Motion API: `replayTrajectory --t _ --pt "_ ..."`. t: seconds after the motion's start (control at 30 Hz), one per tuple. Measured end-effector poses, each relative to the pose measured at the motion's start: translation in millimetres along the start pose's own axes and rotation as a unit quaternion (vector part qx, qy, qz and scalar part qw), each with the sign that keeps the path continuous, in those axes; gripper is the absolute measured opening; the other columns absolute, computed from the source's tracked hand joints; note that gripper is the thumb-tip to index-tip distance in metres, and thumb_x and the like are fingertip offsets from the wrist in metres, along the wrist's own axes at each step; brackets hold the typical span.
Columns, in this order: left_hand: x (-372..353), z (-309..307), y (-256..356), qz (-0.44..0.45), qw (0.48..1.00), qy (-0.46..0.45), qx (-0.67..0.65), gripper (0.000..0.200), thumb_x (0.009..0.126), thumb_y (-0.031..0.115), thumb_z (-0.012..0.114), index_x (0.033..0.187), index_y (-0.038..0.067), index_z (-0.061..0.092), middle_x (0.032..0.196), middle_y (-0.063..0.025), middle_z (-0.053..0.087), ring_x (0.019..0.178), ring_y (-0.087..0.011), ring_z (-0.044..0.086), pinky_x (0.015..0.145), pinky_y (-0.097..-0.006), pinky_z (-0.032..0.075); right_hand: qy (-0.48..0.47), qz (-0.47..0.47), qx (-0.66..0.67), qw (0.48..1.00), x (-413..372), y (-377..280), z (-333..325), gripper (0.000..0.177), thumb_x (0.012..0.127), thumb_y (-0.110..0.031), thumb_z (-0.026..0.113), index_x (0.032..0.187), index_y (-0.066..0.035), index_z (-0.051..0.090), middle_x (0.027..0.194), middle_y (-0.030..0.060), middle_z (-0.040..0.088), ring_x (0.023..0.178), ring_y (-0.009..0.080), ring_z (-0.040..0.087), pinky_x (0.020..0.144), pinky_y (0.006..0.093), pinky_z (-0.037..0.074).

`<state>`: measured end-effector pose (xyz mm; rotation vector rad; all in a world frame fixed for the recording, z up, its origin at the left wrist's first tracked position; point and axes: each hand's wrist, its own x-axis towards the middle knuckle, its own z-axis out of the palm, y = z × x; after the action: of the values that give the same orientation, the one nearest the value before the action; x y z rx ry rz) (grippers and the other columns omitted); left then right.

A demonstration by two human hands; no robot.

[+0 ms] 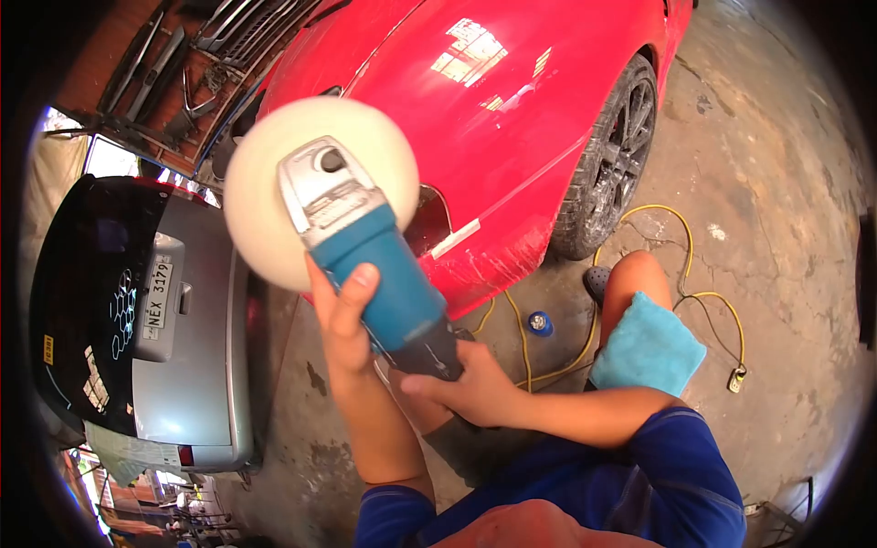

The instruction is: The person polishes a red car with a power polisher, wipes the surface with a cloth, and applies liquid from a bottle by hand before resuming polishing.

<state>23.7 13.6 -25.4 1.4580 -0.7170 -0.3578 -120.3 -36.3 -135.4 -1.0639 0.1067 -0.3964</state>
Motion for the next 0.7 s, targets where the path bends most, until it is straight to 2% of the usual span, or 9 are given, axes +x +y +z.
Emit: replayTrajectory --t 0.03,0.2,0.33,0.37,0.43,0.57,0.6,0.67,0.7 --pt "3.8 -2.4 0.7 0.003 1.000 -0.003 0.000 0.078 0.090 0.025 0.077 0.155 0.001 0.041 0.131 -0.0187 0.064 0.108 -0.0243 0.067 0.096 -0.0384 0.057 -0.027 0.059 0.027 0.998 4.8 -10.1 -1.5 0.046 0.095 -0.026 0.089 0.129 0.000 0.073 0.108 0.0033 0.076 0.098 0.0073 0.067 0.084 0.0268 0.055" --pt "-8.1 25.4 -2.4 0.007 0.999 -0.033 0.009 0.078 0.091 0.023 0.077 0.155 0.001 0.040 0.131 -0.0184 0.064 0.110 -0.0237 0.066 0.096 -0.0382 0.056 0.001 0.059 0.027 0.998 -20.7 -0.7 -15.3 0.038 0.098 -0.020 0.085 0.126 0.001 0.071 0.099 0.0034 0.074 0.082 0.0097 0.068 0.072 0.0289 0.055" --pt "-34.3 70.0 -23.3 -0.065 0.991 -0.107 -0.053 0.085 0.087 0.014 0.085 0.155 0.002 0.036 0.132 -0.0172 0.063 0.113 -0.0238 0.066 0.099 -0.0391 0.057 0.056 0.092 0.107 0.988 -74.9 8.5 -29.6 0.038 0.097 -0.018 0.084 0.127 0.000 0.069 0.093 0.0031 0.074 0.074 0.0092 0.067 0.067 0.0288 0.054" --pt "-34.0 74.8 -28.1 -0.075 0.988 -0.122 -0.061 0.086 0.086 0.012 0.086 0.154 0.002 0.036 0.132 -0.0170 0.062 0.113 -0.0237 0.066 0.100 -0.0393 0.057 0.073 0.067 0.104 0.990 -81.2 11.0 -29.2 0.035 0.098 -0.011 0.082 0.127 -0.001 0.067 0.089 0.0018 0.071 0.065 0.0084 0.064 0.060 0.0266 0.051" --pt "-32.5 81.2 -35.8 -0.096 0.981 -0.153 -0.074 0.087 0.084 0.010 0.088 0.154 0.002 0.036 0.132 -0.0166 0.062 0.113 -0.0236 0.066 0.100 -0.0397 0.057 0.064 0.077 0.103 0.990 -82.6 10.8 -33.9 0.030 0.101 -0.013 0.078 0.125 0.002 0.066 0.093 0.0044 0.071 0.070 0.0119 0.066 0.063 0.0289 0.053" --pt "-25.5 71.4 -2.1 -0.066 0.994 -0.062 -0.060 0.085 0.085 0.015 0.087 0.154 0.003 0.038 0.132 -0.0163 0.062 0.112 -0.0234 0.066 0.095 -0.0392 0.058 0.029 0.083 0.087 0.992 -55.5 -15.5 -30.0 0.033 0.101 -0.020 0.080 0.123 0.002 0.066 0.094 0.0044 0.072 0.072 0.0133 0.067 0.066 0.0308 0.054" --pt "-13.9 54.0 -5.1 -0.011 0.998 -0.066 -0.003 0.079 0.088 0.020 0.084 0.152 0.003 0.041 0.130 -0.0171 0.064 0.109 -0.0238 0.067 0.092 -0.0384 0.059 0.025 0.057 0.054 0.997 -43.9 -17.8 -27.3 0.036 0.100 -0.022 0.081 0.123 0.001 0.067 0.094 0.0039 0.072 0.073 0.0123 0.067 0.066 0.0303 0.054" --pt "-3.0 42.4 12.7 -0.001 0.999 -0.040 0.022 0.073 0.090 0.024 0.081 0.150 0.003 0.044 0.127 -0.0184 0.066 0.106 -0.0240 0.069 0.091 -0.0377 0.059 0.015 0.005 -0.014 1.000 -18.0 -15.1 -21.2 0.040 0.099 -0.026 0.084 0.123 0.001 0.069 0.095 0.0027 0.072 0.075 0.0104 0.066 0.067 0.0294 0.054" --pt "3.4 35.9 15.4 0.005 0.999 -0.033 0.020 0.072 0.091 0.025 0.080 0.149 0.002 0.044 0.126 -0.0186 0.066 0.105 -0.0241 0.069 0.090 -0.0378 0.060 -0.013 0.056 0.026 0.998 -7.8 -12.9 -18.8 0.043 0.097 -0.028 0.086 0.126 0.000 0.071 0.096 0.0015 0.073 0.080 0.0074 0.065 0.069 0.0272 0.053"
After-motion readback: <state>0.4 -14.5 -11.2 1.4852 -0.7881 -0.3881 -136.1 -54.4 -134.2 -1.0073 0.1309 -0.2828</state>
